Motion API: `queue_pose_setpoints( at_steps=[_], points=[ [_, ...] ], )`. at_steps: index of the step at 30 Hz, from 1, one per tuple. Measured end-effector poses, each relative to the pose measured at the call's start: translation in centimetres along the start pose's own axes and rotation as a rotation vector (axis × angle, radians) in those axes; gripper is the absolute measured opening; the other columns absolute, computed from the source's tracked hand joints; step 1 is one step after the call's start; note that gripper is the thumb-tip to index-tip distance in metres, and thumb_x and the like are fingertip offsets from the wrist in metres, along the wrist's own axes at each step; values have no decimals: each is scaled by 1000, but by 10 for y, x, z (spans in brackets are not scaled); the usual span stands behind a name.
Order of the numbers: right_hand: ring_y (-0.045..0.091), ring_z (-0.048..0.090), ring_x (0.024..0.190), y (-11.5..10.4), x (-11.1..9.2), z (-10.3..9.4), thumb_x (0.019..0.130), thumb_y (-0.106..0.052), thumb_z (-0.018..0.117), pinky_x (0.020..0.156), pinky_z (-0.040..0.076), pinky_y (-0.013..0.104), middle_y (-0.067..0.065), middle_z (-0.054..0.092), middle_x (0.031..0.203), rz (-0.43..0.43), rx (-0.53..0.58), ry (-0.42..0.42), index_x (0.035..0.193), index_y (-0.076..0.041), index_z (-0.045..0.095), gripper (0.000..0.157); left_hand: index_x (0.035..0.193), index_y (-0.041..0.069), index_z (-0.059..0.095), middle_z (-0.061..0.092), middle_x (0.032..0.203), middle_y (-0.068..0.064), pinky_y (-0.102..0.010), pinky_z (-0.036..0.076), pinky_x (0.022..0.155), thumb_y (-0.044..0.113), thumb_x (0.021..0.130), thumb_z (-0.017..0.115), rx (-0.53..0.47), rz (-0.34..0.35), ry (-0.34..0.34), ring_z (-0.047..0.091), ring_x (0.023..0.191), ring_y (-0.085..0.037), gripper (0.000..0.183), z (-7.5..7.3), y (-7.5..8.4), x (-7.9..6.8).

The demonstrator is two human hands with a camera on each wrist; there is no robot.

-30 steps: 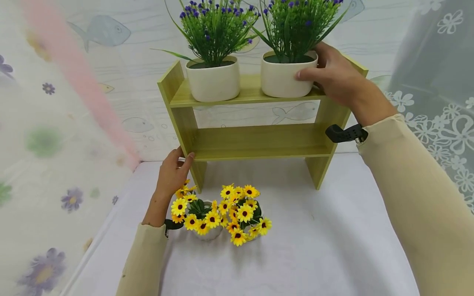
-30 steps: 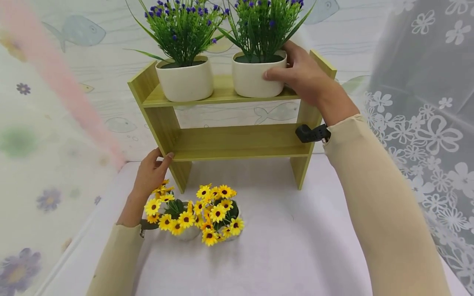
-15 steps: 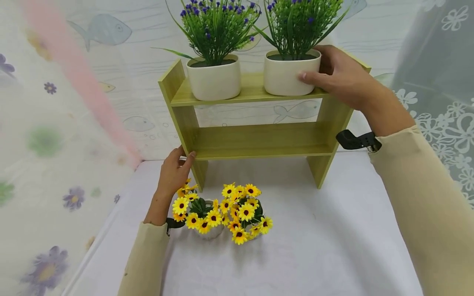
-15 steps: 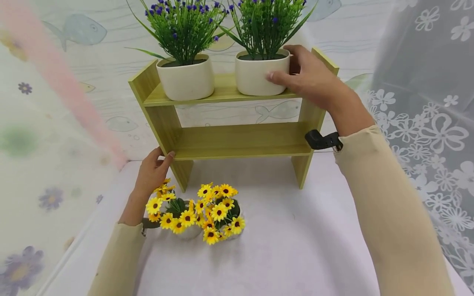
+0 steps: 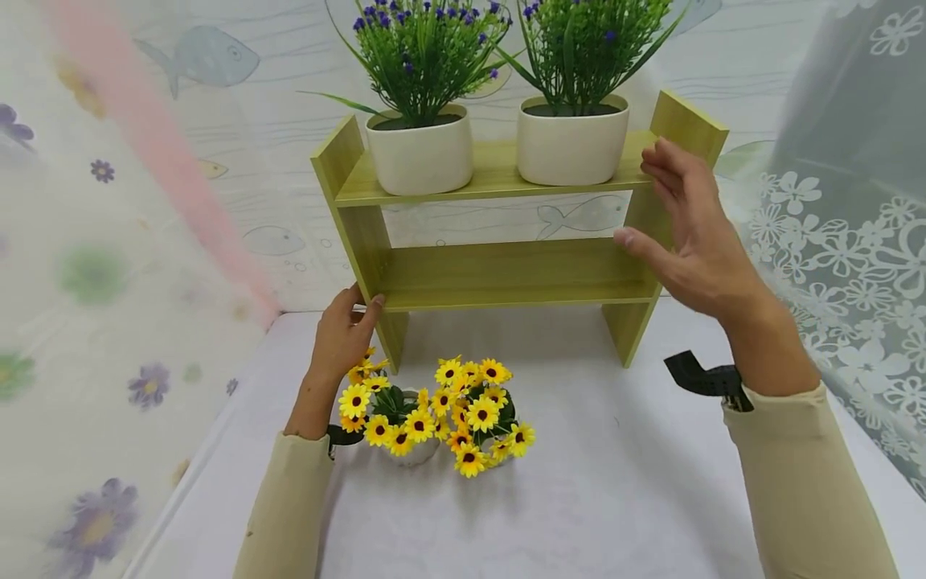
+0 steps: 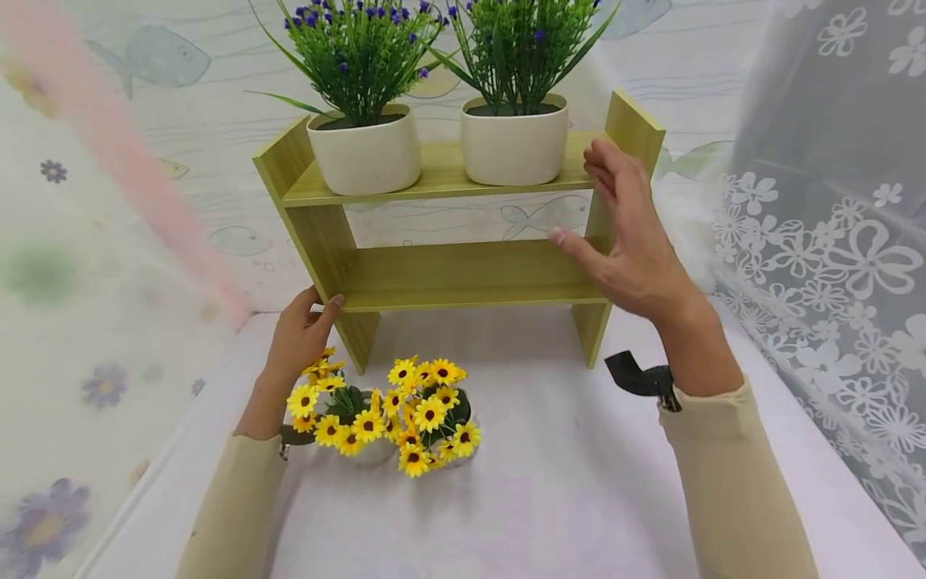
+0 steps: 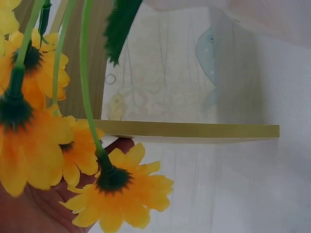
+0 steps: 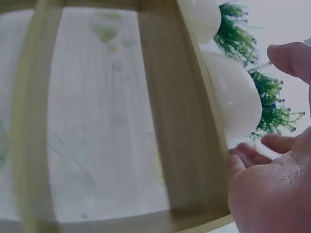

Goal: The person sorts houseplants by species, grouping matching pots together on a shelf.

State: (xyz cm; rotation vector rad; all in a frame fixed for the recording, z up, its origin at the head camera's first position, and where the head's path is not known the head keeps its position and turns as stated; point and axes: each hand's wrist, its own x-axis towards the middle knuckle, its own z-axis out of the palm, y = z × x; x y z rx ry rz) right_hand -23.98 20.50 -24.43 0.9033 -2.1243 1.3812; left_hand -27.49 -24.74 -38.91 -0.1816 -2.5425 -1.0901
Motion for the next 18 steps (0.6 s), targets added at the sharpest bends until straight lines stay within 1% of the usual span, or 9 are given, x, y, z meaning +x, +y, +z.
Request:
queue_pose_setpoints(
  at_steps=[2, 5, 7, 8, 10, 13, 16, 18],
  points=[
    [30, 23, 158, 6, -16, 9, 88, 13, 68, 132, 17, 33, 13, 24, 166, -58, 68, 25, 164, 0, 25, 88, 159, 12, 50, 61, 144, -15, -57, 58, 98, 49, 111, 50, 2, 0, -2, 65, 120, -37, 61, 0, 0, 0],
    [31, 22, 159, 19, -38, 26, 85, 19, 64, 132, 17, 37, 12, 25, 166, -111, 185, 46, 163, 1, 31, 86, 158, 11, 50, 61, 143, -16, -58, 58, 98, 49, 111, 50, 3, 2, -3, 66, 119, -38, 61, 0, -1, -1],
    [33, 23, 159, 30, -51, 41, 84, 22, 62, 132, 18, 38, 13, 28, 166, -118, 266, 38, 161, 3, 33, 85, 158, 10, 50, 61, 142, -16, -57, 58, 99, 48, 111, 50, 0, 8, -3, 65, 120, -37, 60, 0, 0, -1],
    [33, 25, 158, 36, -56, 48, 84, 23, 61, 132, 19, 38, 15, 30, 165, -114, 297, 21, 160, 5, 33, 83, 158, 10, 50, 62, 141, -16, -57, 58, 99, 48, 111, 50, -2, 10, -3, 65, 120, -37, 60, -1, 0, -1],
    [32, 30, 156, 46, -66, 62, 87, 24, 60, 131, 22, 37, 19, 34, 162, -91, 345, -33, 158, 8, 34, 78, 158, 9, 50, 62, 140, -16, -57, 58, 99, 47, 111, 50, -8, 13, -5, 66, 119, -37, 60, -1, 1, -2],
    [33, 37, 153, 60, -75, 80, 93, 19, 62, 128, 29, 33, 21, 39, 159, -20, 337, -168, 156, 8, 36, 70, 157, 10, 50, 63, 137, -16, -57, 58, 98, 48, 111, 50, -10, 12, -5, 66, 118, -37, 60, -1, 1, -3],
    [36, 41, 150, 69, -80, 89, 98, 11, 63, 125, 34, 31, 23, 42, 157, 67, 353, -315, 156, 4, 39, 63, 158, 11, 50, 63, 135, -16, -57, 58, 98, 48, 111, 50, -14, 9, -7, 67, 117, -37, 60, -1, 1, -2],
    [38, 43, 149, 76, -84, 93, 100, 8, 63, 123, 37, 32, 23, 45, 156, 103, 384, -401, 155, 3, 40, 60, 158, 11, 50, 63, 134, -16, -57, 58, 97, 48, 111, 50, -17, 10, -10, 68, 116, -37, 60, -1, 2, -2]
  ],
)
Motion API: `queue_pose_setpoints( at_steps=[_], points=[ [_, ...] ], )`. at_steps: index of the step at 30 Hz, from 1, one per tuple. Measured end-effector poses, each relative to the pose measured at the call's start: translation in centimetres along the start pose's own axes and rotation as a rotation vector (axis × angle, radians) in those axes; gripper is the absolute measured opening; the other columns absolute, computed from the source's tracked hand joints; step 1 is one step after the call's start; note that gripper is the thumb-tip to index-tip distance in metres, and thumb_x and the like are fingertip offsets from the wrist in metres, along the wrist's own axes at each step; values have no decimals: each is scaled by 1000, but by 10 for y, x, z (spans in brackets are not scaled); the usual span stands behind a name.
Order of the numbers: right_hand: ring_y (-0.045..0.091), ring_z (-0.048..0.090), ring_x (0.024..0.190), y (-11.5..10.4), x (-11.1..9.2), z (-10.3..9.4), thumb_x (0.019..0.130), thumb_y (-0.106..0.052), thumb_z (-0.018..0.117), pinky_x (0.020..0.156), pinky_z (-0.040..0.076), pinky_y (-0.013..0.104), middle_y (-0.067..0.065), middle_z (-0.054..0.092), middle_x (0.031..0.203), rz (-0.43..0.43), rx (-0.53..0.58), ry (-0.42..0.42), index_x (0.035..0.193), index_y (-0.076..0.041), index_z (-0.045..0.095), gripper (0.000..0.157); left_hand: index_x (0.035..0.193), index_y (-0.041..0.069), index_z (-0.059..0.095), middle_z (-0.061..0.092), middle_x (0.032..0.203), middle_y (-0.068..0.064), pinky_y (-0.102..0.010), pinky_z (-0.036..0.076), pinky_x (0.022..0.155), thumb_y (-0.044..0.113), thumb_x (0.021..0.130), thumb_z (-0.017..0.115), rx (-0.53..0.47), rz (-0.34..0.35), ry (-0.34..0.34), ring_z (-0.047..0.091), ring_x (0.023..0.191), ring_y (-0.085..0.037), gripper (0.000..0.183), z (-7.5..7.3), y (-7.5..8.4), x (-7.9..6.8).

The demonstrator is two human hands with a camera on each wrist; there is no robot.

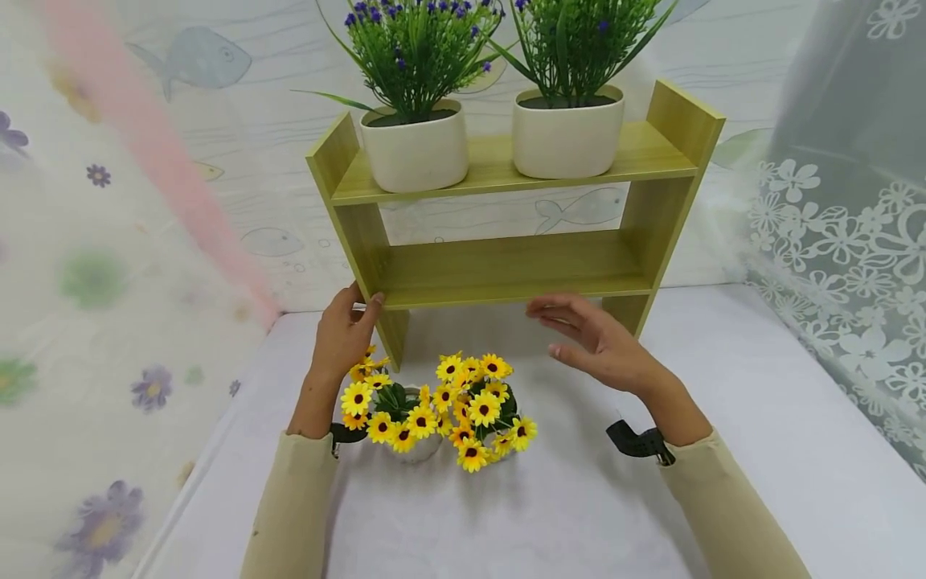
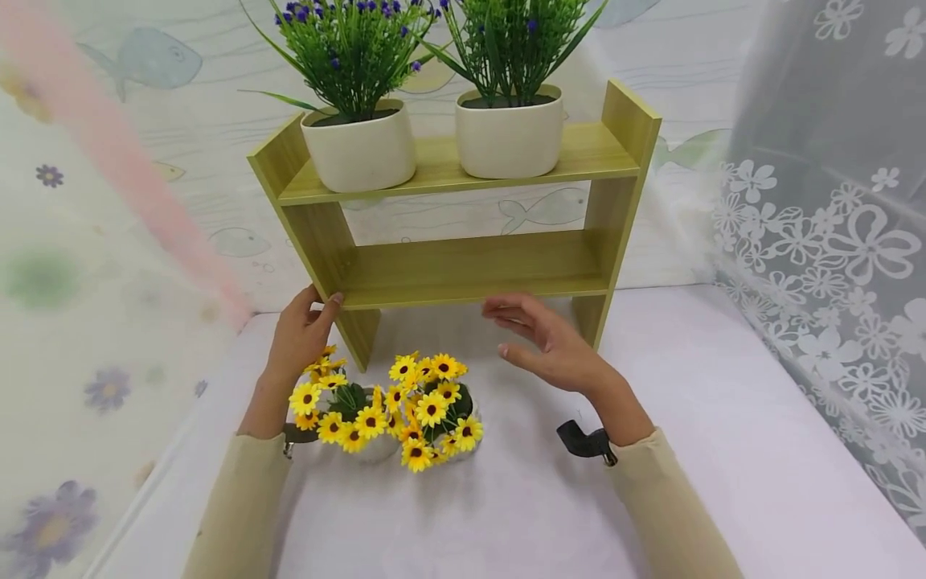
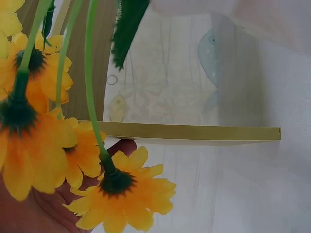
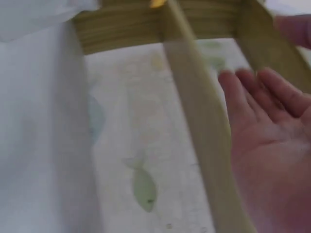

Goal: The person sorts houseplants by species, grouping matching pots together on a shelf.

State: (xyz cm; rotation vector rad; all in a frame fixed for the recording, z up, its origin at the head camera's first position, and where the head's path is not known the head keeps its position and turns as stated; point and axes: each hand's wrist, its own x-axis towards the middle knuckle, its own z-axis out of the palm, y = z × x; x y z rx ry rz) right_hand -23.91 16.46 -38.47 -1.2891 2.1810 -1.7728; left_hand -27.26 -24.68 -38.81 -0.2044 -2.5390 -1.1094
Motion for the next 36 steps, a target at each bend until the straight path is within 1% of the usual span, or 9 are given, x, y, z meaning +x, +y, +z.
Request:
queue_pose_setpoints(
  at_steps=[5, 8, 13, 16, 18, 23, 27, 32, 36],
  points=[
    [43, 49, 144, 22, -4, 6, 101, 3, 64, 121, 41, 38, 22, 51, 152, 98, 70, -226, 152, 4, 43, 55, 157, 10, 51, 64, 131, -17, -57, 59, 95, 47, 111, 50, 1, 5, -3, 69, 113, -38, 59, 0, 3, 3],
    [41, 48, 145, 35, -6, 16, 97, 1, 66, 123, 39, 44, 20, 50, 154, 189, 74, -366, 152, 1, 42, 59, 157, 9, 51, 64, 131, -17, -57, 59, 95, 47, 111, 51, 2, 8, -7, 69, 113, -38, 59, 0, 3, 3],
    [30, 37, 155, 51, -6, 39, 89, -15, 81, 127, 33, 45, 12, 37, 167, 307, -23, -505, 163, -3, 29, 91, 157, 10, 50, 63, 132, -16, -57, 59, 96, 50, 111, 50, -1, -6, -9, 69, 115, -38, 61, 1, -1, 2],
    [26, 35, 157, 56, -5, 51, 84, -23, 90, 126, 33, 40, 9, 31, 171, 352, -63, -514, 167, -5, 22, 109, 158, 11, 49, 63, 132, -16, -58, 59, 97, 50, 111, 49, -5, -17, -6, 69, 115, -38, 62, 1, -4, 1],
    [25, 38, 155, 59, -4, 57, 82, -25, 92, 126, 34, 39, 8, 35, 169, 362, -81, -497, 167, -5, 23, 111, 158, 11, 48, 63, 132, -16, -58, 59, 97, 50, 111, 49, -3, -16, -2, 69, 116, -38, 61, 1, -5, 0],
    [19, 50, 144, 70, -2, 67, 81, -29, 93, 122, 40, 39, 2, 51, 156, 309, -149, -438, 160, -8, 34, 101, 158, 11, 49, 63, 131, -17, -58, 58, 99, 46, 112, 49, 0, 6, 8, 68, 117, -38, 59, 2, -4, 1],
    [16, 58, 133, 77, -2, 69, 79, -32, 93, 117, 47, 38, -1, 59, 145, 243, -158, -399, 153, -9, 44, 92, 157, 11, 50, 64, 132, -17, -57, 58, 99, 45, 112, 50, -8, 14, 9, 68, 117, -37, 57, 3, -2, 2],
    [14, 60, 130, 76, 1, 68, 79, -36, 93, 115, 48, 37, -4, 61, 142, 177, -143, -365, 152, -14, 48, 89, 157, 9, 49, 63, 131, -18, -58, 58, 99, 45, 111, 50, -8, -5, 2, 69, 115, -39, 58, 1, 0, 1],
    [16, 59, 132, 64, 4, 60, 78, -30, 94, 115, 49, 40, -4, 60, 145, 157, -117, -308, 154, -15, 45, 91, 157, 8, 50, 63, 131, -18, -58, 58, 98, 46, 111, 50, -5, -7, 0, 70, 115, -39, 59, 0, 1, 1]
  ],
)
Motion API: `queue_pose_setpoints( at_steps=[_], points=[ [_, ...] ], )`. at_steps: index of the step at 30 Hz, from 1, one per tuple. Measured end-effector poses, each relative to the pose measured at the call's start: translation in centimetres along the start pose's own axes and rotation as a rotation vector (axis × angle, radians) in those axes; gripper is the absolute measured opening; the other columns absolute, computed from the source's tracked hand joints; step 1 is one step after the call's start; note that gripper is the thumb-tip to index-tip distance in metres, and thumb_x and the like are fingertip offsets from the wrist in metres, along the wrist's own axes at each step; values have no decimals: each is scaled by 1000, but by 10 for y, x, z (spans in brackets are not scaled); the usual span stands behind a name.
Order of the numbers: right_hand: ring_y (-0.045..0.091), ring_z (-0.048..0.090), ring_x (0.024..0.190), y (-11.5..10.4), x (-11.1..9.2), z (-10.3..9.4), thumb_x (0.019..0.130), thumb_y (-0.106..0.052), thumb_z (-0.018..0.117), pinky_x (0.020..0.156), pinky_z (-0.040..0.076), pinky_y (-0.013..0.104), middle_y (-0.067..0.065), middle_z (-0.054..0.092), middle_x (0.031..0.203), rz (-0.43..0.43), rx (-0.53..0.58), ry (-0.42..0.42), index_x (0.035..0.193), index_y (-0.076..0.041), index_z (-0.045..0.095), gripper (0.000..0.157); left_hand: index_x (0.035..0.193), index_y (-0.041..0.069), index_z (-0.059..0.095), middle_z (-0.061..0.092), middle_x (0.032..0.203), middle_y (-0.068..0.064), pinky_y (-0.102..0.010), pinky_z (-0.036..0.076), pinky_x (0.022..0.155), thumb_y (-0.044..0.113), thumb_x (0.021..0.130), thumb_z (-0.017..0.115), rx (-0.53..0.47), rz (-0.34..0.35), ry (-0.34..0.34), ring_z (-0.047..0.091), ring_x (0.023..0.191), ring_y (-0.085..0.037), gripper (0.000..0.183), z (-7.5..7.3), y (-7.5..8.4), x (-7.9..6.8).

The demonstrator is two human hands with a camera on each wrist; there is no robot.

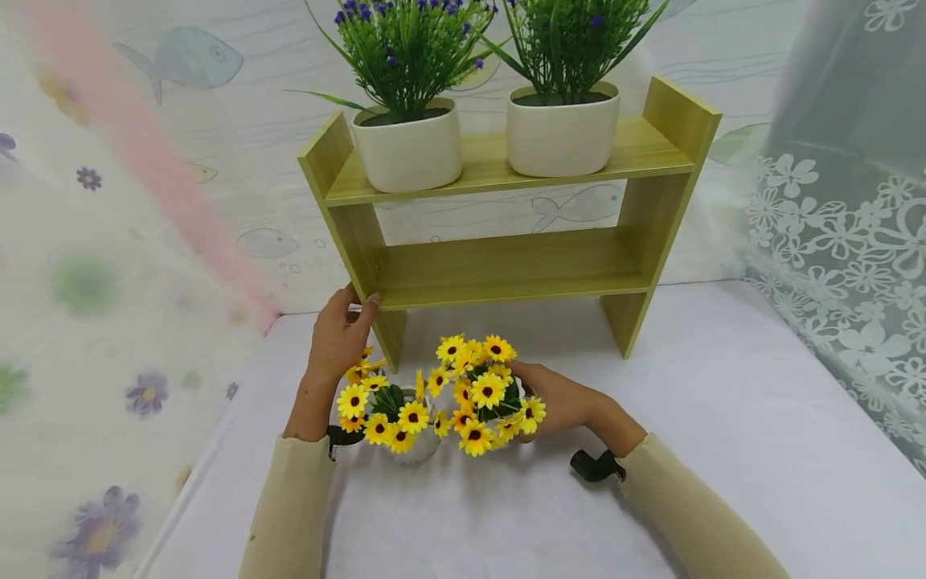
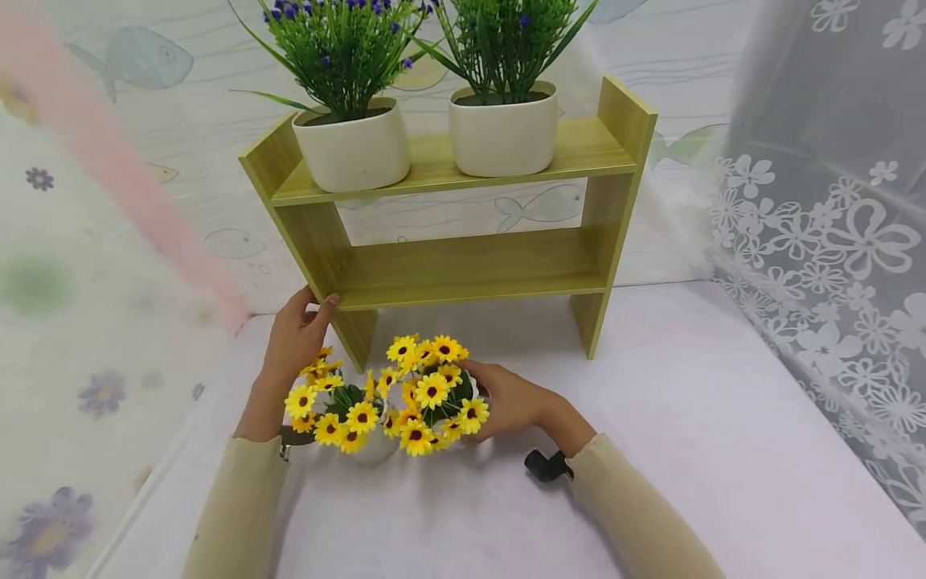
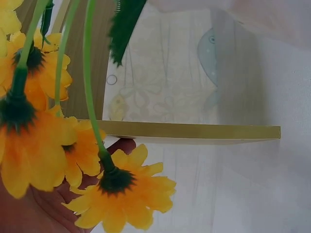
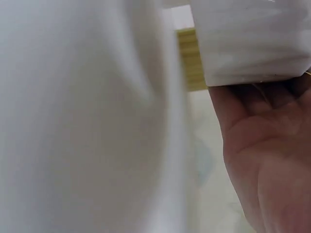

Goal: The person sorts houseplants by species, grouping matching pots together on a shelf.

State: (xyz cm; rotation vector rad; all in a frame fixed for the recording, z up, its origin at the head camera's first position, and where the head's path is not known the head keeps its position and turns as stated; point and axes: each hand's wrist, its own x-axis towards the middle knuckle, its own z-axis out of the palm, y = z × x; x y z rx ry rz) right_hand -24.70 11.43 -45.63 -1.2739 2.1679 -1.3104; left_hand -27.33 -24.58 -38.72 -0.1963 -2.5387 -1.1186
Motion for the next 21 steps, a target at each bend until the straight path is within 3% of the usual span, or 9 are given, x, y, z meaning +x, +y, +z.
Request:
queue_pose_setpoints(
  at_steps=[9, 12, 16, 21],
  points=[
    [21, 52, 141, -34, -9, -33, 76, -22, 97, 121, 42, 48, -1, 54, 153, -26, 40, 228, 157, -17, 44, 97, 157, 10, 50, 63, 131, -18, -58, 59, 95, 45, 112, 51, -1, 30, 5, 70, 114, -39, 58, 2, -3, 1],
    [21, 54, 139, -42, -14, -43, 77, -14, 95, 118, 45, 42, 3, 54, 153, -58, 35, 311, 157, -13, 43, 96, 157, 9, 50, 63, 130, -18, -58, 59, 95, 45, 112, 50, -1, 30, 5, 70, 113, -40, 58, 1, -3, 1],
    [16, 60, 129, -52, -18, -54, 75, -2, 92, 104, 55, 29, 8, 59, 147, -124, -36, 442, 156, -8, 44, 94, 158, 9, 50, 63, 130, -18, -58, 59, 95, 44, 112, 51, -8, 36, 9, 70, 113, -40, 58, 0, -3, 1],
    [13, 60, 129, -59, -18, -65, 71, 2, 93, 100, 56, 24, 6, 60, 147, -171, -127, 624, 155, -10, 47, 97, 158, 9, 49, 63, 132, -18, -57, 59, 96, 44, 111, 51, -12, 29, 12, 69, 115, -39, 58, 1, -2, 2]
  ],
)
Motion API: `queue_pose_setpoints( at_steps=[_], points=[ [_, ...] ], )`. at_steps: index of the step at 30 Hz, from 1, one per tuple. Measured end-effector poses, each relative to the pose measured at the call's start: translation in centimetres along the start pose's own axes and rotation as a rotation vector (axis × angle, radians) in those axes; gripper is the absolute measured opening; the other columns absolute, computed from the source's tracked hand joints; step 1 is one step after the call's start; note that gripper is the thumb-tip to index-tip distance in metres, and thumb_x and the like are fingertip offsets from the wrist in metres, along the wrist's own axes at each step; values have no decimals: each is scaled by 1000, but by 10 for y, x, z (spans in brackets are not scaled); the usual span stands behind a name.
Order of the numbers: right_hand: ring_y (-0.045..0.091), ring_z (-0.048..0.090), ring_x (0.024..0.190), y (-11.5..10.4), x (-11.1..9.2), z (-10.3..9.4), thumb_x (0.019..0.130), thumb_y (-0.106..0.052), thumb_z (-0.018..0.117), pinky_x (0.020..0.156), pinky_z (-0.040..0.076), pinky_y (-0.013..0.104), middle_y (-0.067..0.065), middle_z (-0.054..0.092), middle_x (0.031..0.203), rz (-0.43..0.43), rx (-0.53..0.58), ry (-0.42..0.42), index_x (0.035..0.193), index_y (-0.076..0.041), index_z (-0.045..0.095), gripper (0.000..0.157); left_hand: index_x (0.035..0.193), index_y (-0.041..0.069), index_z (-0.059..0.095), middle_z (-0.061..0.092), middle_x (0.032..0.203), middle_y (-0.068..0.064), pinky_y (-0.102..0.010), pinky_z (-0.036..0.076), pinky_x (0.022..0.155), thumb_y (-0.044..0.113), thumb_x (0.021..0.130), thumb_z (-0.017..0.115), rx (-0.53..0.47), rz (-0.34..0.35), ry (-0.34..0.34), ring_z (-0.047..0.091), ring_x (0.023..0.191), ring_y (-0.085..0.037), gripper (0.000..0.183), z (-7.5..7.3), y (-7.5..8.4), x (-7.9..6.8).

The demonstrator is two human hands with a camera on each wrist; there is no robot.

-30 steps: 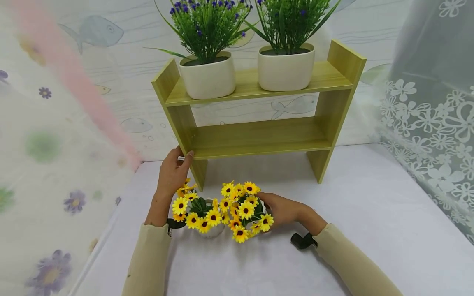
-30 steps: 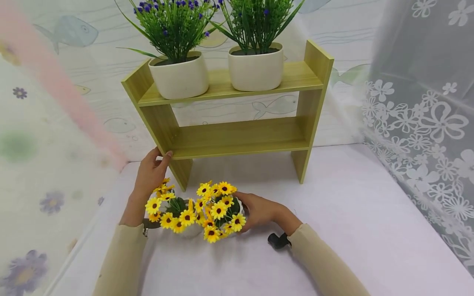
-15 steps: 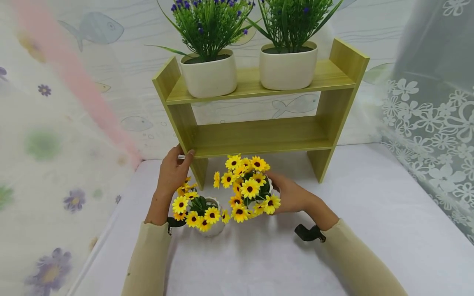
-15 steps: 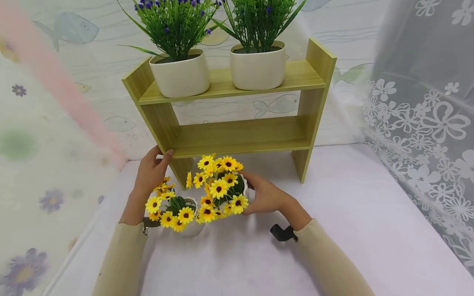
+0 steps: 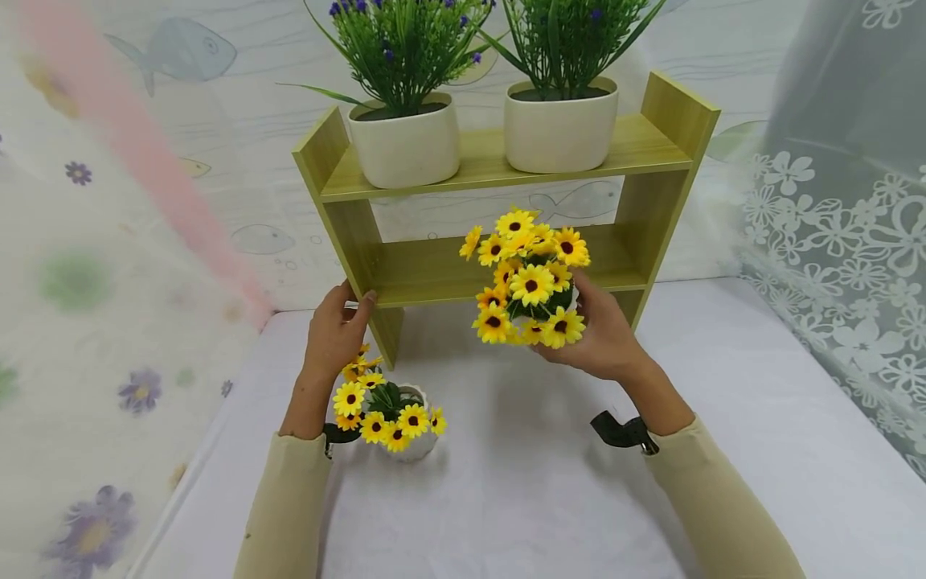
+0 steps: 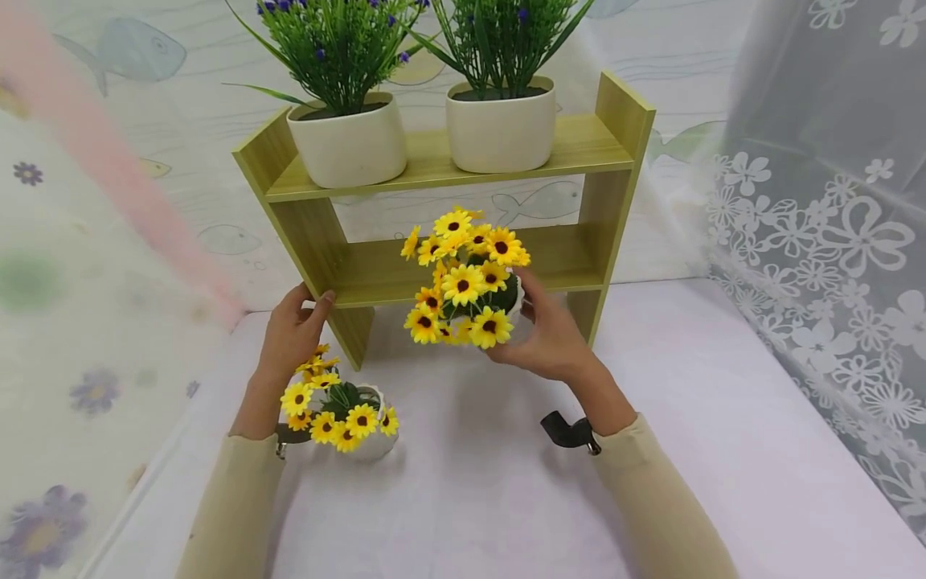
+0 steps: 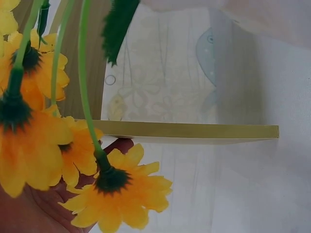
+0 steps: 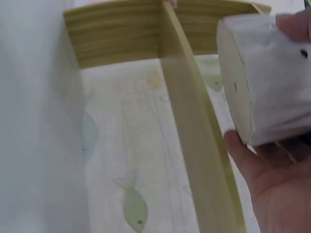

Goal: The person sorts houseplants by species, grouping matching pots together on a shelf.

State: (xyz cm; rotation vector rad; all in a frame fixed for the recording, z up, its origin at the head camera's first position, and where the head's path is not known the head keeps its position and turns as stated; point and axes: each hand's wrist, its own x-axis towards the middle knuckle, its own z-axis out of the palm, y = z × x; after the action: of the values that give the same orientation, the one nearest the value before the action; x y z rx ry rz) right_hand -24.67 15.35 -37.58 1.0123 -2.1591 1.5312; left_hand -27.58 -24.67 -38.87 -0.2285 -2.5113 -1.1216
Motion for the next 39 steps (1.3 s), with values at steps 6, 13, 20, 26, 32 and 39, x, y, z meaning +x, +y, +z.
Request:
queue_pose_setpoints(
  at_steps=[6, 13, 20, 26, 32, 39],
  points=[
    [14, 57, 132, -2, 7, -3, 72, 4, 92, 107, 51, 22, 3, 56, 151, 18, -40, 139, 157, -11, 46, 98, 158, 9, 49, 63, 134, -18, -57, 57, 100, 43, 112, 51, 9, -4, 2, 67, 119, -38, 58, 0, 1, 0],
    [23, 57, 131, -22, 15, 1, 75, 10, 87, 111, 47, 21, 15, 54, 153, 17, -67, 237, 156, 1, 43, 93, 158, 8, 50, 64, 133, -18, -57, 58, 99, 43, 112, 51, 13, -6, 7, 67, 119, -38, 57, 1, 0, 0],
    [25, 57, 130, 0, 16, -1, 76, 2, 90, 109, 46, 18, 11, 53, 153, 65, -160, 293, 158, -3, 41, 96, 157, 8, 50, 63, 131, -18, -57, 58, 98, 43, 112, 51, 5, -9, 5, 68, 117, -39, 58, 2, 0, 0],
    [23, 59, 127, 12, 16, -5, 84, -15, 91, 106, 54, 40, 7, 54, 150, 135, -233, 301, 159, -9, 41, 90, 157, 8, 50, 63, 132, -18, -57, 57, 100, 42, 112, 51, 5, 0, 10, 66, 119, -39, 57, 1, 1, 0],
    [29, 59, 127, 13, 16, -3, 89, -25, 88, 101, 55, 54, 13, 55, 150, 167, -324, 317, 160, -9, 41, 87, 157, 8, 50, 63, 132, -19, -58, 57, 100, 43, 112, 51, 6, -1, 11, 66, 118, -40, 57, 1, 0, 0],
    [38, 53, 138, 10, 14, 0, 95, -22, 82, 112, 47, 60, 20, 52, 155, 153, -427, 355, 163, -6, 39, 82, 158, 10, 49, 63, 133, -18, -56, 57, 100, 43, 112, 51, 14, -1, 6, 67, 117, -37, 57, 1, -1, 0]
  ],
)
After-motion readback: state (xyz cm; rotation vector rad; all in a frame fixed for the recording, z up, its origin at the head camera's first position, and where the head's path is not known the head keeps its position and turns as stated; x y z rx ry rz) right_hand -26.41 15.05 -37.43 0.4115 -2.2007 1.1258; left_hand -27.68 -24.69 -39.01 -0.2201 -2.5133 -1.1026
